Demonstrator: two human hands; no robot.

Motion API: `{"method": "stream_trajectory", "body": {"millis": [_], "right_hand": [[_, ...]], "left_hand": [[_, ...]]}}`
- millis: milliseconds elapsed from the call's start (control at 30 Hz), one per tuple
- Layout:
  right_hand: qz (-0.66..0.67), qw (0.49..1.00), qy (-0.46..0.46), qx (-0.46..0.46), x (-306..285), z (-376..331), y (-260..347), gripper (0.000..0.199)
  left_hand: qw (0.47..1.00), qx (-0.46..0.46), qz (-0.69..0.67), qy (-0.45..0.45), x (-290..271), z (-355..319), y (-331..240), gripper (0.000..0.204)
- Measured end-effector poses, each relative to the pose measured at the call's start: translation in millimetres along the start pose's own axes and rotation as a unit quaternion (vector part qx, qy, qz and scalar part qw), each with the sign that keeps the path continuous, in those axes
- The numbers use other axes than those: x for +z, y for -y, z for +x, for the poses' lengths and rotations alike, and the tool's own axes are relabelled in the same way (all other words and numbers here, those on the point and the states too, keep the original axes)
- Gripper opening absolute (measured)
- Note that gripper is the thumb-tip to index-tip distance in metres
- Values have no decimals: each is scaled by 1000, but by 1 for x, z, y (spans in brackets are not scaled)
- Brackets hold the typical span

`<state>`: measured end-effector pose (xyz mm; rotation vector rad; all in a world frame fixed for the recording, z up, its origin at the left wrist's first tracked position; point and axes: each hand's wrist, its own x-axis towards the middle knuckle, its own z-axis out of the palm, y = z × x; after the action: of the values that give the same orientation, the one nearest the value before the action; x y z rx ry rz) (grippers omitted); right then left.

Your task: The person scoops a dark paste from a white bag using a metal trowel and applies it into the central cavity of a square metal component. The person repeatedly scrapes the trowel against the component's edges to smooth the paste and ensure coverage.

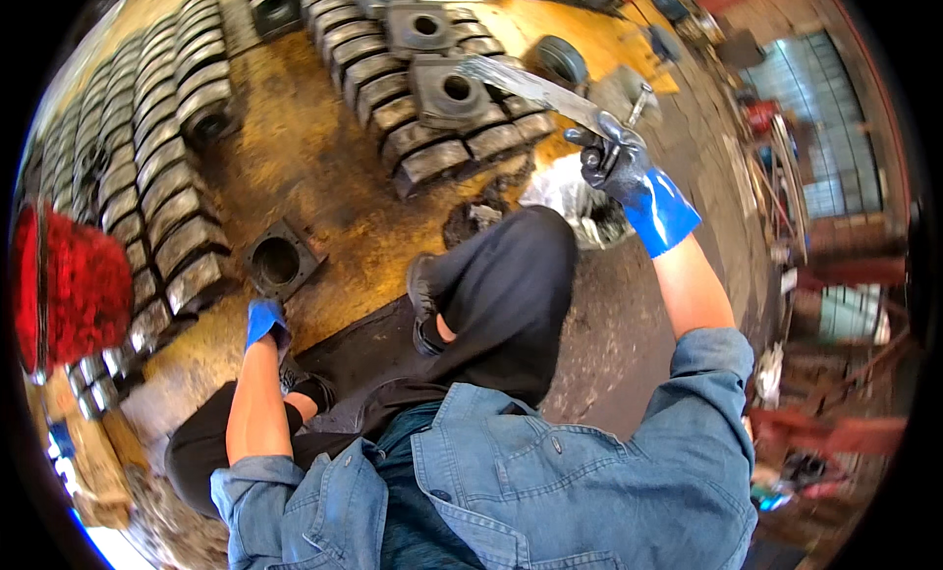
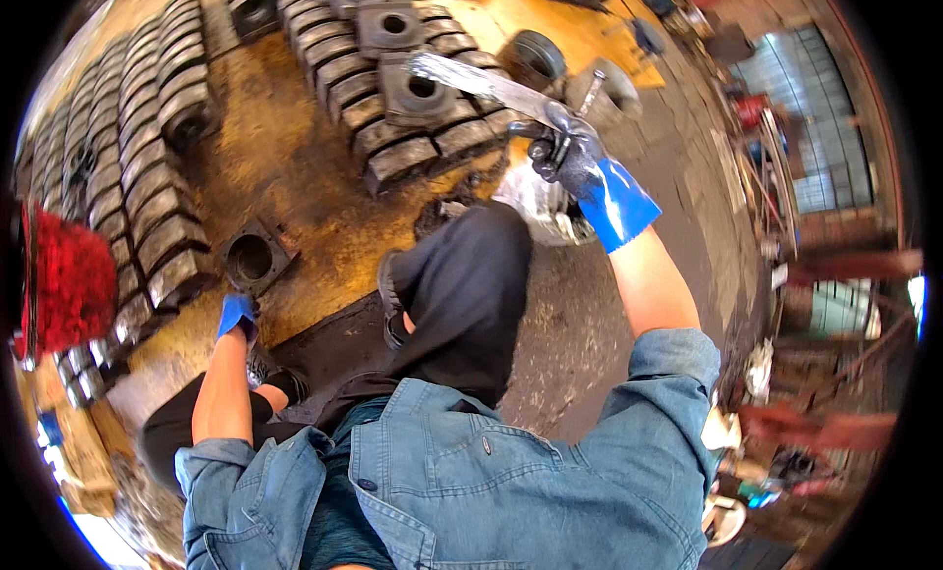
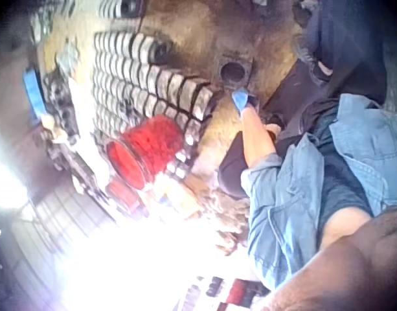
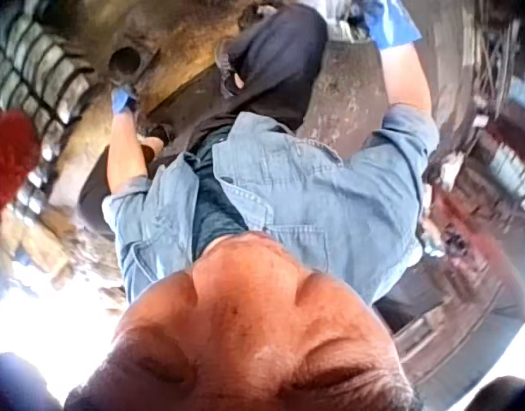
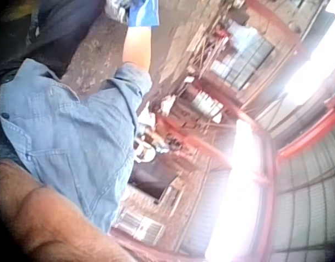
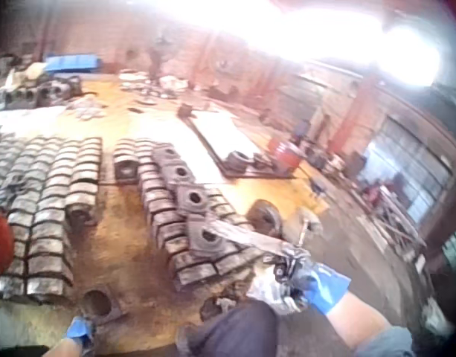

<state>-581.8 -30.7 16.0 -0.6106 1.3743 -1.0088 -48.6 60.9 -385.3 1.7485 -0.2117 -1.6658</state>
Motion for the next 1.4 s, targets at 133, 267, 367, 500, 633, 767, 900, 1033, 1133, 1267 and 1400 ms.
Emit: {"method": "stream_trajectory", "body": {"millis": [133,267,367,500,633,767,900,1033,1133,1267,1400], "right_hand": [[31,997,-54,-38,-126,-17,-61,37],[-146,946,-257,-131,-188,-39,-164,39],[-146,922,-331,-135,-204,-42,-219,29],[-302,830,-432,-182,-259,-6,-288,36],[-563,703,-427,-82,-217,-7,-268,35],[-656,651,-382,2,-231,-12,-293,29],[-709,621,-322,-91,-209,-56,-300,33],[-718,617,-296,-125,-216,-93,-299,36],[-685,629,-306,-206,-236,-103,-305,34],[-23,908,-360,-213,-238,-81,-296,32],[393,856,-286,-175,-266,-42,-287,36]], "left_hand": [[994,56,91,17,-37,20,9,11],[967,99,214,94,-53,28,13,18],[986,63,152,9,-47,22,11,10],[982,78,164,44,-65,45,12,13],[986,66,150,16,-53,5,7,8],[969,64,231,66,-53,4,2,13],[988,23,155,11,-57,5,2,7],[987,21,120,108,-67,9,6,5],[986,24,163,40,-67,8,11,8],[971,47,234,22,-55,-1,7,11],[950,31,308,28,-24,-37,0,13]]}}
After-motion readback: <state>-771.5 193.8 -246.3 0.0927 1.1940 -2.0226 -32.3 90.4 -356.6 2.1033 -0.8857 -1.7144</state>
